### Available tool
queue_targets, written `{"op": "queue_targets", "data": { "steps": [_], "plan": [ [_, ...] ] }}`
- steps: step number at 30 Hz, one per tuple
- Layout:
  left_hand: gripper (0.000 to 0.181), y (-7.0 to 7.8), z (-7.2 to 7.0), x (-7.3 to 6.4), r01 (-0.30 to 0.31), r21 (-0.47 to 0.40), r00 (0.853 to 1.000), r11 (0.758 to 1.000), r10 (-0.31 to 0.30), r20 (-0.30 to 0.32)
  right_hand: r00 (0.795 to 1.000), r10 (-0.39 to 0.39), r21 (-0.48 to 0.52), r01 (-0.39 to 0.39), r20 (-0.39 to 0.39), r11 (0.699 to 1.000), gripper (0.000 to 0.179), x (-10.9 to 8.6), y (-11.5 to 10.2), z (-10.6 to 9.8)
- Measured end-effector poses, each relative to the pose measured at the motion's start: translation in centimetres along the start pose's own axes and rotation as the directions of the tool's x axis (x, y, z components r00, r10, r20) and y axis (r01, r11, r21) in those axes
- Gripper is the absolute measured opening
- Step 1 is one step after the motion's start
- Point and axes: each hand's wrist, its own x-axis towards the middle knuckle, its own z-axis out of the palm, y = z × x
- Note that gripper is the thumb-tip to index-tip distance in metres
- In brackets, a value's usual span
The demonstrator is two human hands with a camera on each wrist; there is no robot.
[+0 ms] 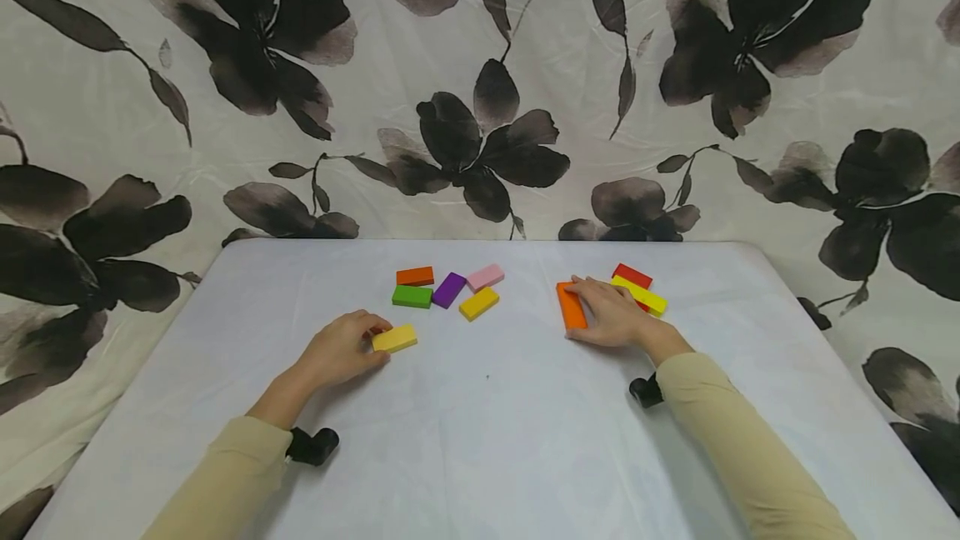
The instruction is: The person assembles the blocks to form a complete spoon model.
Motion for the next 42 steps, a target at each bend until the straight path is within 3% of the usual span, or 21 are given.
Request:
{"op": "queue_targets", "data": {
  "steps": [9,22,42],
  "plan": [
    [0.038,0.2,0.1,0.2,0.037,0.007,0.999,0.999,-0.037,-0.003,0.997,-0.003,0.011,0.004,-0.074,1.000,0.085,0.0,-0.3,0.2],
    [0.039,0.2,0.2,0.4,0.059,-0.004,0.998,0.998,-0.059,0.013,0.996,0.023,0.050,-0.018,-0.092,0.999,0.088,-0.1,-0.8,0.6],
    [0.037,0.3,0.0,0.2,0.030,-0.035,1.000,0.999,-0.030,0.009,0.990,-0.045,0.032,0.050,-0.136,0.998,0.085,-2.1,-4.9,-0.6]
  ]
}}
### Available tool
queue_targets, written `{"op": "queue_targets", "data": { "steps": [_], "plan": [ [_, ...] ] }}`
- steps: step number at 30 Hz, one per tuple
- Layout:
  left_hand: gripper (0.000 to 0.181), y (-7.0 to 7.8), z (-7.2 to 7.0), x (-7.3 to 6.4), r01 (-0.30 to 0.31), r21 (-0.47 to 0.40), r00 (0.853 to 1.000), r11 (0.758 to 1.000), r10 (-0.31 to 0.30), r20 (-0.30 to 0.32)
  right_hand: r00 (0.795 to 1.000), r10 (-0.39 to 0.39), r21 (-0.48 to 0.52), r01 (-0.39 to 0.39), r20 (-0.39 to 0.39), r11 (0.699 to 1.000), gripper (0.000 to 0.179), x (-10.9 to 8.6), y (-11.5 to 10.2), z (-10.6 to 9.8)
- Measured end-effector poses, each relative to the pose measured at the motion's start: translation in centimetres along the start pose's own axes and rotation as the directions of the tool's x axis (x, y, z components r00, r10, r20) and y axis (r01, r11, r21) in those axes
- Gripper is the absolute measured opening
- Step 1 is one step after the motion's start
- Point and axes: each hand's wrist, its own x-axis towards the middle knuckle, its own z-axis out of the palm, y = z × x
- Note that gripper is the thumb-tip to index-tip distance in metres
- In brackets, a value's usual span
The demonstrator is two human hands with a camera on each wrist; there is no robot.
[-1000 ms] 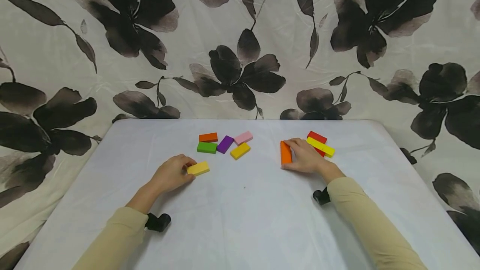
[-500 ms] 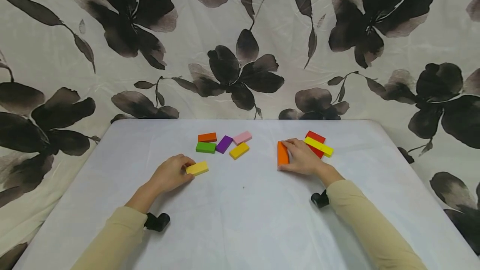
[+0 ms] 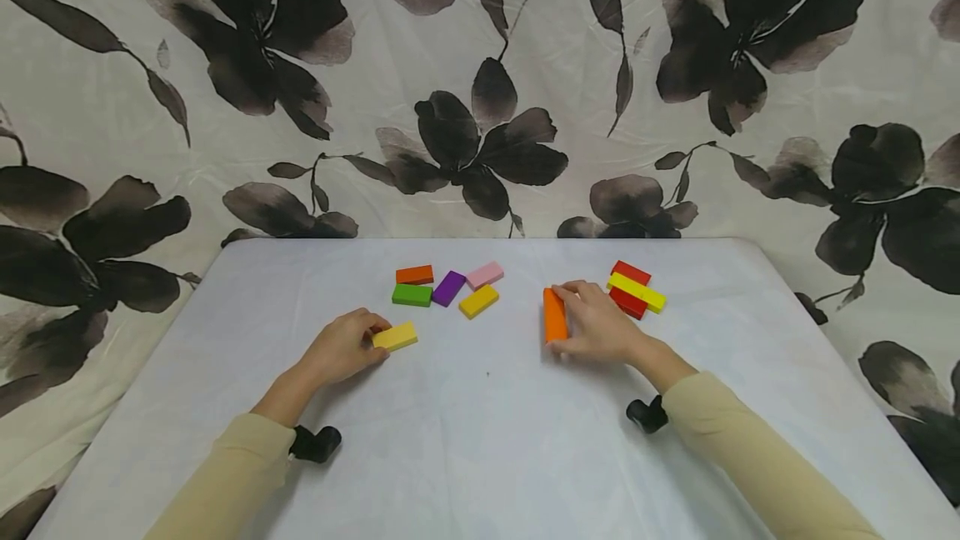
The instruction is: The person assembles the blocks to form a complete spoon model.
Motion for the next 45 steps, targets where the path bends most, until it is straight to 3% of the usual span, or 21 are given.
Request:
{"op": "queue_targets", "data": {
  "steps": [8,20,45],
  "plan": [
    [0.037,0.0,0.0,0.0,0.001,-0.001,1.000,1.000,-0.001,-0.005,0.997,-0.052,0.005,0.052,-0.049,0.999,0.082,-1.2,-1.8,0.1],
    [0.036,0.0,0.1,0.0,-0.006,0.008,1.000,1.000,0.006,-0.006,0.996,-0.083,-0.005,0.082,-0.036,0.997,0.082,-2.6,-3.7,1.2],
    [0.038,-0.2,0.2,-0.1,0.012,0.000,1.000,1.000,-0.012,-0.009,0.990,-0.124,0.002,0.124,0.063,0.992,0.089,-4.6,-6.6,3.3]
  ]
}}
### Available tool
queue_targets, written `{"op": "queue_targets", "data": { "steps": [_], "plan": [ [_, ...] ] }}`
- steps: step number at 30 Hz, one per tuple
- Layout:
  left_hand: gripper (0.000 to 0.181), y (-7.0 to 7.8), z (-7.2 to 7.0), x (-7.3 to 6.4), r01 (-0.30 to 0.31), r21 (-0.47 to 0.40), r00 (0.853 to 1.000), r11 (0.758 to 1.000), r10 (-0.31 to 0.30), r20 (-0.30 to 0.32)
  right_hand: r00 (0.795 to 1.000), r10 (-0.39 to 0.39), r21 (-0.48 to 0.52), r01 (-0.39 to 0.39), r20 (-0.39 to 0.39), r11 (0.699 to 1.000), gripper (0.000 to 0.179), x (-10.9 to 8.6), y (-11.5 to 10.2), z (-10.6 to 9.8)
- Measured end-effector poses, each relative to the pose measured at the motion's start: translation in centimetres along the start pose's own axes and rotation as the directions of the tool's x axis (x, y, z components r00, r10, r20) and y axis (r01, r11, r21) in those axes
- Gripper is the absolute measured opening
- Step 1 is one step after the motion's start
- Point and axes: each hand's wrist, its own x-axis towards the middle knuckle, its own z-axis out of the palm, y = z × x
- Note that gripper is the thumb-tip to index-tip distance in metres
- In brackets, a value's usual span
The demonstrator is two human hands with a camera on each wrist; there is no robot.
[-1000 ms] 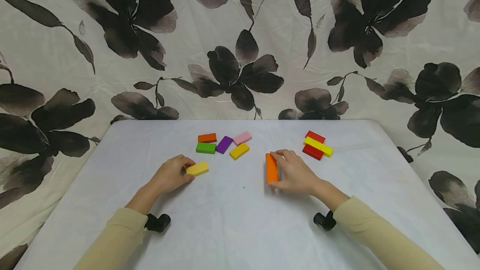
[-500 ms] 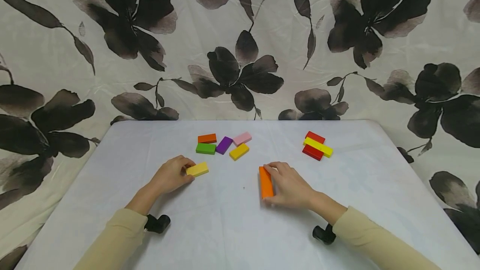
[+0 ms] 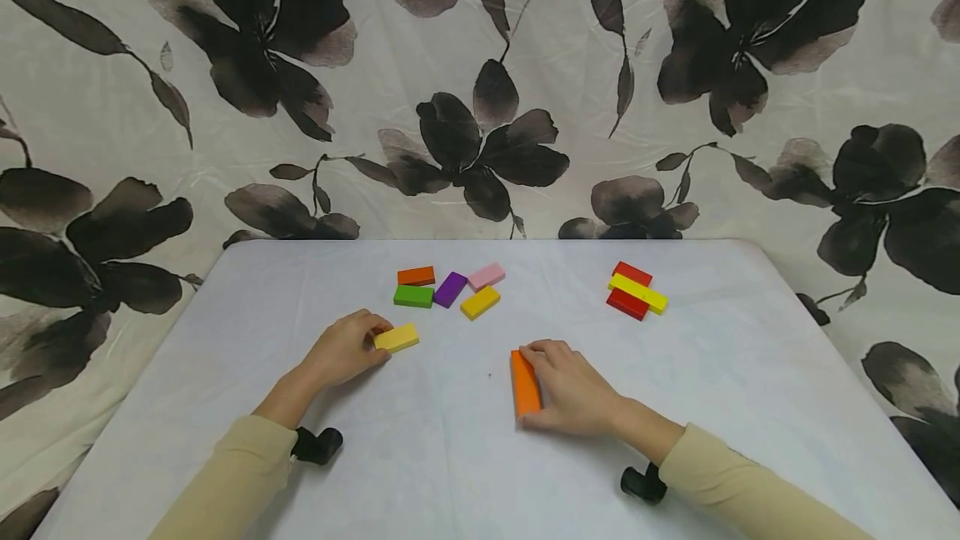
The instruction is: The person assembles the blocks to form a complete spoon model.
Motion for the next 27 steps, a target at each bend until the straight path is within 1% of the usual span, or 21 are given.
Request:
{"op": "queue_targets", "data": {
  "steps": [7,19,24,27],
  "plan": [
    [0.038,0.1,-0.1,0.0,0.007,-0.007,1.000,1.000,-0.007,0.000,0.999,-0.020,-0.019,0.019,-0.028,1.000,0.088,0.0,-0.3,0.5],
    [0.037,0.0,0.0,0.1,0.003,-0.010,1.000,1.000,-0.003,0.001,0.999,-0.020,-0.072,0.017,-0.040,0.997,0.089,-0.2,-0.5,1.3],
    [0.037,0.0,0.0,0.0,0.003,-0.015,1.000,1.000,-0.003,-0.001,0.999,-0.028,-0.051,0.026,-0.038,0.998,0.088,-0.4,-0.4,1.0],
    [0.036,0.0,-0.1,0.0,-0.012,-0.016,1.000,1.000,0.012,-0.008,0.999,-0.036,-0.029,0.035,-0.040,0.999,0.086,-0.6,-0.3,0.8]
  ]
}}
